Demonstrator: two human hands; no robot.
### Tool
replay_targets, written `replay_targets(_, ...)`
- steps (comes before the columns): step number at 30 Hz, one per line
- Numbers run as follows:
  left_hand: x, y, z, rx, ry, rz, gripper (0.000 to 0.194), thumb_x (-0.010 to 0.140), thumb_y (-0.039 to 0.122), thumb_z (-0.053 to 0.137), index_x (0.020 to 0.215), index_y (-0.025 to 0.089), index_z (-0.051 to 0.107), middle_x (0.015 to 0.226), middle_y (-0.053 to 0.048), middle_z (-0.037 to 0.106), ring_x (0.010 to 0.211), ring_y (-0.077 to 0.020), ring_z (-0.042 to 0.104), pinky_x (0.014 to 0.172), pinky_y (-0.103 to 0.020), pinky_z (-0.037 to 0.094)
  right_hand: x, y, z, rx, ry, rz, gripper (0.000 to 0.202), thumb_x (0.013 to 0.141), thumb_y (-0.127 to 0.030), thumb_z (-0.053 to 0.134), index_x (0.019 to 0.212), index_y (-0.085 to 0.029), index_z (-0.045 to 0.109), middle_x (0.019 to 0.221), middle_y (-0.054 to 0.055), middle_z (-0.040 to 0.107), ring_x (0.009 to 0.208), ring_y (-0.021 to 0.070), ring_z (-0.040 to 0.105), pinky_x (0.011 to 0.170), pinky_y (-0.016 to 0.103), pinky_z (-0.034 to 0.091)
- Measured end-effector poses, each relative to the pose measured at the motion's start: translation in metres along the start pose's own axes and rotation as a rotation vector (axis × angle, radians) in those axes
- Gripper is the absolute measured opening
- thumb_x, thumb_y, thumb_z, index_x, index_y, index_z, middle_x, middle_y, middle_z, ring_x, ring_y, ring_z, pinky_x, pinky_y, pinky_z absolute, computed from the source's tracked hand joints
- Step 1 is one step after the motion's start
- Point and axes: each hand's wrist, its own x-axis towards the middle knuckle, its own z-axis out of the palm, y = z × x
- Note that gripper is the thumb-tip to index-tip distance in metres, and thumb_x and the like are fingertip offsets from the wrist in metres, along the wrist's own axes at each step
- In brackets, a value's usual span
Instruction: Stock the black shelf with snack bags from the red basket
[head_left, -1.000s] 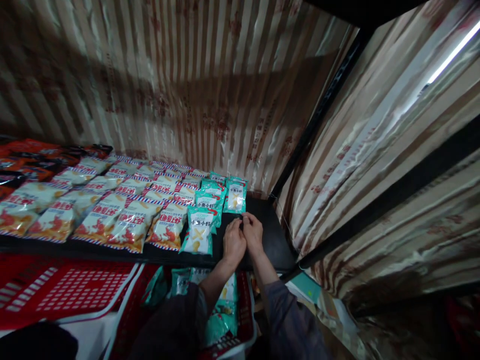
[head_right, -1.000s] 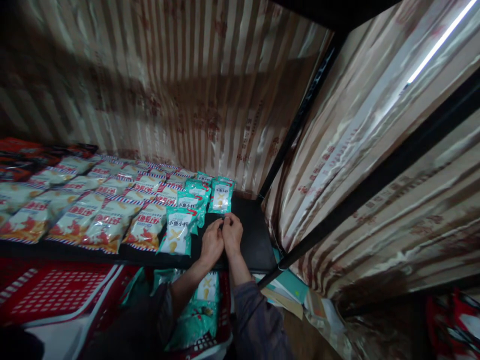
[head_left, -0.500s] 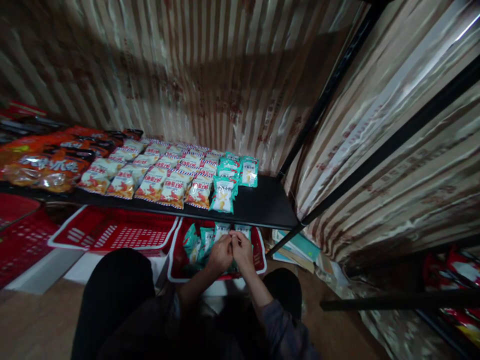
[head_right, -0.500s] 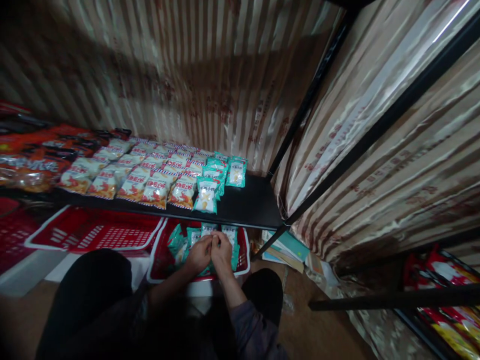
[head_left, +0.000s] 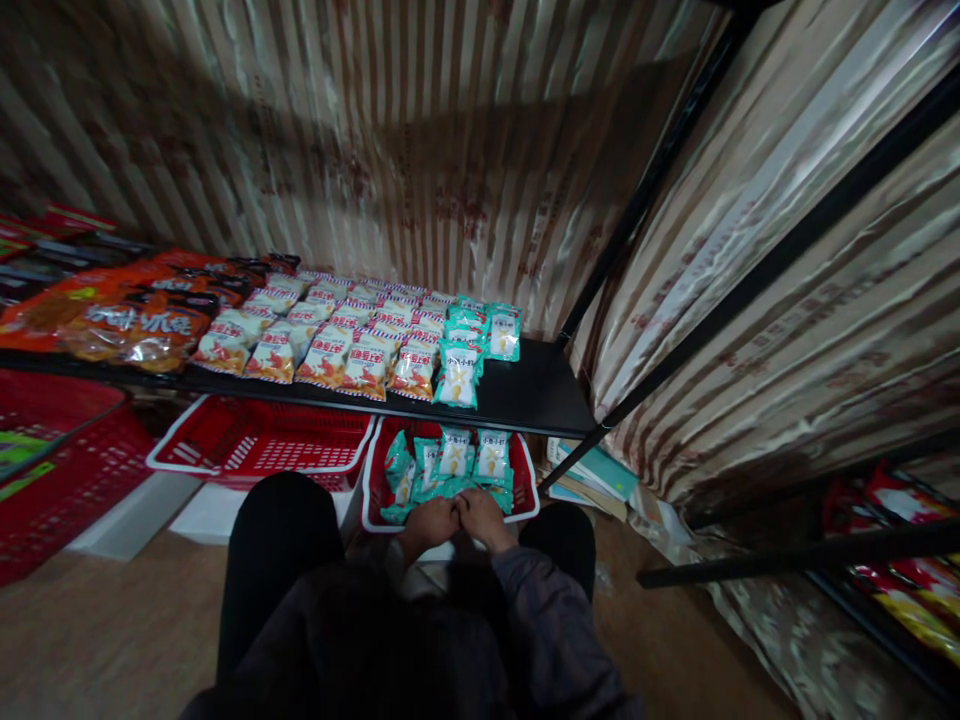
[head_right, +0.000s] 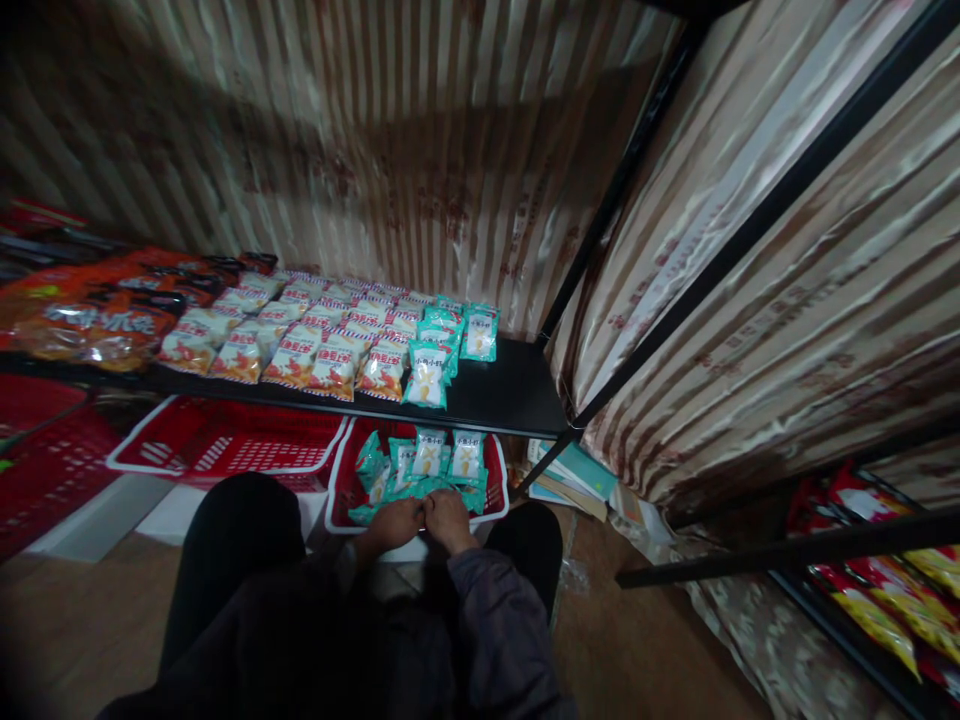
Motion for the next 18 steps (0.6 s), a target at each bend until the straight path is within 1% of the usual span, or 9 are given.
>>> replay_targets(5, 0.006, 0.003, -0.011, -0.025, -0.124, 0.0, 0.016, 0.08, 0.018, 0.054, 0.081, 0.018, 0.07, 0.088, -0.01, 0.073, 0.086, -0.0264, 0.068, 0.076, -0.034, 0.049, 0.006, 0.003, -0.004, -0.009, -0.049, -0.011, 0.021, 0.089, -0.021, 0.055, 0.098, -0.017, 0.073, 0.109, 0.009, 0.073, 0.106, 0.0194, 0.064, 0.091, 0.026, 0.042)
replay_targets(8, 0.007, 0.006, -0.017, -0.048, -0.165, 0.023, 0.019, 0.08, 0.019, 0.054, 0.087, 0.018, 0.071, 0.095, -0.009, 0.074, 0.089, -0.0255, 0.068, 0.076, -0.032, 0.048, 0.01, 0.006, -0.007, -0.007, -0.045, -0.004, 0.022, 0.082, -0.019, 0.063, 0.102, -0.019, 0.073, 0.108, 0.007, 0.073, 0.103, 0.0191, 0.065, 0.087, 0.024, 0.045)
replay_targets(10, 0.009, 0.008, -0.021, -0.06, -0.183, 0.032, 0.022, 0.081, 0.016, 0.05, 0.089, 0.018, 0.071, 0.097, -0.008, 0.074, 0.091, -0.0242, 0.067, 0.077, -0.03, 0.048, 0.013, 0.005, -0.008, -0.011, -0.031, 0.007, 0.022, 0.079, -0.016, 0.065, 0.098, -0.019, 0.073, 0.104, 0.007, 0.074, 0.1, 0.0201, 0.067, 0.083, 0.025, 0.046)
replay_targets(12, 0.012, 0.009, -0.023, -0.071, -0.201, 0.031, 0.024, 0.08, 0.013, 0.047, 0.085, 0.018, 0.07, 0.093, -0.006, 0.074, 0.09, -0.0229, 0.067, 0.077, -0.029, 0.048, 0.017, 0.004, -0.008, -0.021, -0.017, 0.014, 0.018, 0.077, -0.011, 0.064, 0.089, -0.016, 0.075, 0.097, 0.01, 0.075, 0.095, 0.0213, 0.068, 0.079, 0.025, 0.046)
replay_targets(14, 0.016, 0.009, -0.025, -0.079, -0.213, 0.022, 0.023, 0.077, 0.01, 0.048, 0.082, 0.017, 0.07, 0.09, -0.006, 0.074, 0.089, -0.023, 0.067, 0.077, -0.029, 0.048, 0.022, 0.001, -0.007, -0.031, 0.002, 0.016, 0.019, 0.077, -0.006, 0.058, 0.082, -0.013, 0.075, 0.092, 0.012, 0.075, 0.09, 0.0218, 0.068, 0.076, 0.025, 0.045)
replay_targets(16, 0.017, 0.007, -0.025, -0.087, -0.206, 0.012, 0.023, 0.074, 0.009, 0.051, 0.087, 0.016, 0.069, 0.096, -0.008, 0.074, 0.095, -0.0243, 0.067, 0.081, -0.03, 0.048, 0.026, -0.001, -0.006, -0.037, 0.03, 0.012, 0.025, 0.078, -0.001, 0.052, 0.081, -0.011, 0.074, 0.09, 0.014, 0.075, 0.09, 0.0215, 0.068, 0.075, 0.024, 0.044)
replay_targets(18, 0.017, 0.006, -0.024, -0.097, -0.193, 0.006, 0.029, 0.072, 0.009, 0.056, 0.098, 0.014, 0.068, 0.107, -0.011, 0.072, 0.103, -0.0259, 0.065, 0.086, -0.031, 0.048, 0.029, -0.002, -0.008, -0.037, 0.065, 0.007, 0.028, 0.078, 0.002, 0.049, 0.083, -0.009, 0.074, 0.092, 0.015, 0.074, 0.092, 0.0212, 0.067, 0.077, 0.024, 0.044)
